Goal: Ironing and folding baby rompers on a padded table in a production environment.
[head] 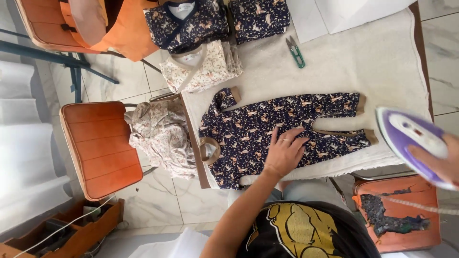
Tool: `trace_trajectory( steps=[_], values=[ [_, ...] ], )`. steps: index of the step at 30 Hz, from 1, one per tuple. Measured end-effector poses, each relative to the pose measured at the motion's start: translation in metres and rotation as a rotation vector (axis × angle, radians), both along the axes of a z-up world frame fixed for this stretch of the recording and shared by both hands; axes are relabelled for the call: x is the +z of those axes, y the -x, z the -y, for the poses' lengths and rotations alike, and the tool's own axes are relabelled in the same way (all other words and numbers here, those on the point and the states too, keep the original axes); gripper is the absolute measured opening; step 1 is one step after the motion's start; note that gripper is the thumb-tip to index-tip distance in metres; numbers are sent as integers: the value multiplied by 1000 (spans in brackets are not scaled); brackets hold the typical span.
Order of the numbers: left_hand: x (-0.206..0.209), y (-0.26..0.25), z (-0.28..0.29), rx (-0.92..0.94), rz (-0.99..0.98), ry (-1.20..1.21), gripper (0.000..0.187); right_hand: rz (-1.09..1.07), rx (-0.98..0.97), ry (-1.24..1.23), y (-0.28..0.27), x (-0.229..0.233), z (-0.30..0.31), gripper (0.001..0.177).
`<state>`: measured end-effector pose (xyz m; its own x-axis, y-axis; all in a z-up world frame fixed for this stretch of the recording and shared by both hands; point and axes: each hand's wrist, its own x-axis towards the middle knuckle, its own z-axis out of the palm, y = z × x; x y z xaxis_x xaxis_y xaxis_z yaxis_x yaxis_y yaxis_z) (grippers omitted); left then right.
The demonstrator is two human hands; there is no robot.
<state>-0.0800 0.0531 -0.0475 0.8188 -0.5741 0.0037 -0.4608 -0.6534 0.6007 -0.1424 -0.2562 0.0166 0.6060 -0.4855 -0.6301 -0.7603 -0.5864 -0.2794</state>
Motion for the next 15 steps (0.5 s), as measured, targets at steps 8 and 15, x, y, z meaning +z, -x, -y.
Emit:
trace_trajectory(
  steps=[8,15],
  values=[
    [-7,-30,80,-103,-89,-391,46,-217,1039,608,-148,-10,-20,51],
    [-47,8,85,-199,10,-71,38,-419,1353,325,-204,-11,-71,44]
  ],
)
